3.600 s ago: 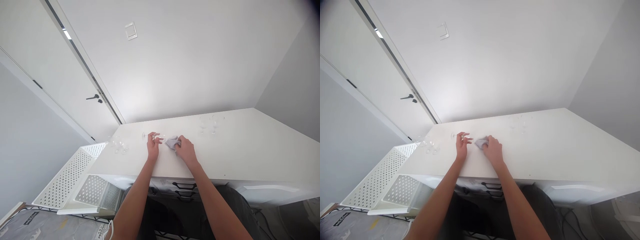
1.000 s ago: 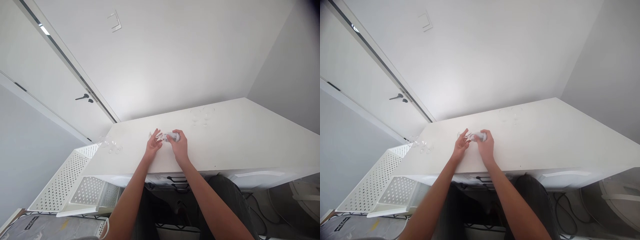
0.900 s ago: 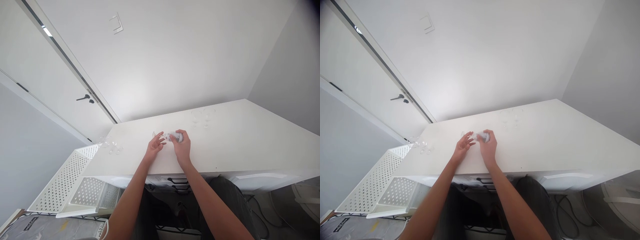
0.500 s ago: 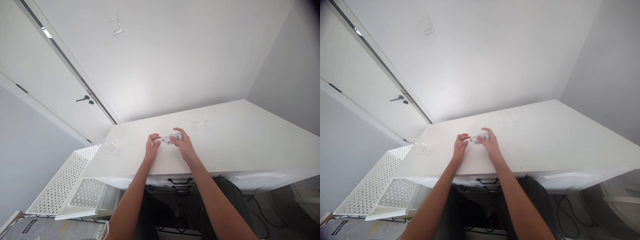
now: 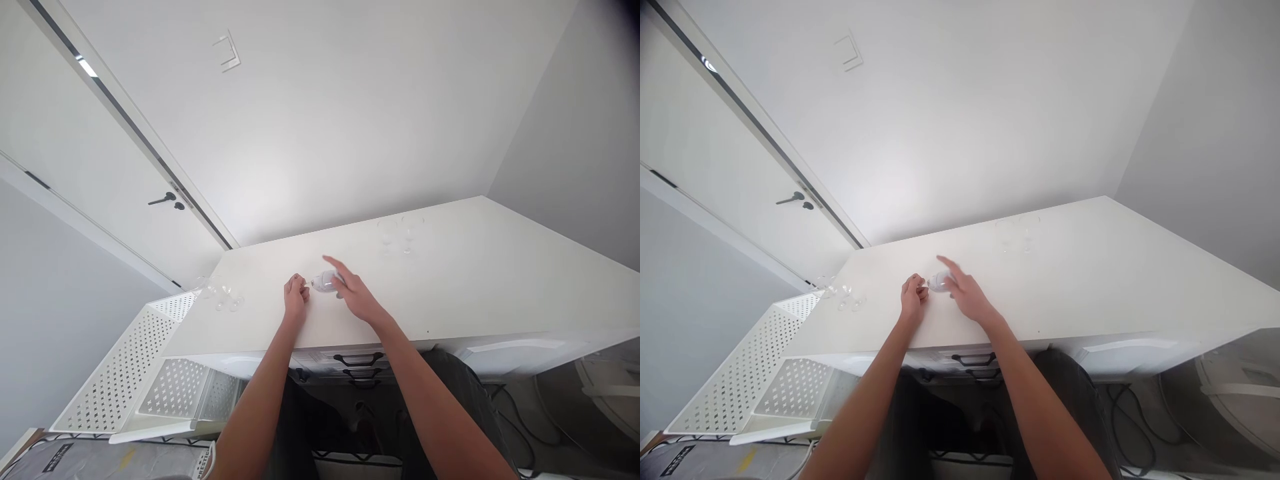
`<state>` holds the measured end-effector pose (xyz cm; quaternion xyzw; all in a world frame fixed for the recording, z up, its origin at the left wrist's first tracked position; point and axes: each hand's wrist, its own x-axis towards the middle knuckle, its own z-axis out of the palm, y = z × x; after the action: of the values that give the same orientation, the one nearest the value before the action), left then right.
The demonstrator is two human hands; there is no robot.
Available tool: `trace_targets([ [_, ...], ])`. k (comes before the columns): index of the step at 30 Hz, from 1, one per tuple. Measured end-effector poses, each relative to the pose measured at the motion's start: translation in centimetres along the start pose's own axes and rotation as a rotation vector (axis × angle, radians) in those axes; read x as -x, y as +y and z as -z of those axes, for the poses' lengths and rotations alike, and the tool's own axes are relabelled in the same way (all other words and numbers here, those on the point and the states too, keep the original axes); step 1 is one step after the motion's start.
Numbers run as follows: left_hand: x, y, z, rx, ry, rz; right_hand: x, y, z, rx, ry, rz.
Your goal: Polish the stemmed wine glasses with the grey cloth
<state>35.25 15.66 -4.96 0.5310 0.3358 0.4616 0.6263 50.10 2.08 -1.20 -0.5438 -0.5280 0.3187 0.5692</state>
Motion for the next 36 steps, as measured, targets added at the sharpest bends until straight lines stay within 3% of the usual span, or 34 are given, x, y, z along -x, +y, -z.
trace_targets([
  [4,0.6,0.6,-0.2,-0.084,-0.039,-0.089,-0.9,1.0,-0.7,-0.429,0.209,-0.296],
  [7,1.1,1.0,-0.5,-0.153,-0.042,-0.221,-1.3,2.0,-0.8,-0.528,0.283,-0.363],
  [9,1.2,1.0,-0.5,-0.179,-0.048,-0.264,-1.3,2.2,-0.7,-0.465,0.290,-0.310],
  [11,0.9,0.6,-0.4,-0.158,-0.074,-0.217,-1.1,2.1,-0.4,-0.314,0.240,-0.186],
  [14,0.1,-0.2,0.1,-0.077,-0.080,-0.041,-0.4,1.3,0.2,-0.029,0.005,0.049],
  [17,-0.3,-0.4,0.2,-0.048,-0.057,0.026,0.1,0.8,0.5,0.086,-0.121,0.128],
  [20,0.1,0.1,-0.1,-0.049,-0.061,-0.060,-0.3,1.1,0.2,-0.031,0.013,0.024],
  [23,0.9,0.8,-0.4,-0.105,-0.109,-0.177,-1.2,2.3,-0.3,-0.344,0.216,-0.196],
  [26,1.2,0.9,-0.5,-0.143,-0.149,-0.210,-1.6,2.9,-0.7,-0.558,0.273,-0.342],
  [32,0.3,0.1,-0.3,-0.086,-0.092,-0.061,-0.3,0.6,-0.2,0.022,0.098,0.033],
  [34,0.2,0.0,-0.3,-0.080,-0.107,-0.069,-0.4,0.4,-0.1,0.066,0.108,0.052],
  [36,0.2,0.1,-0.3,-0.107,-0.131,-0.156,-0.8,0.9,0.0,-0.031,0.214,-0.054],
])
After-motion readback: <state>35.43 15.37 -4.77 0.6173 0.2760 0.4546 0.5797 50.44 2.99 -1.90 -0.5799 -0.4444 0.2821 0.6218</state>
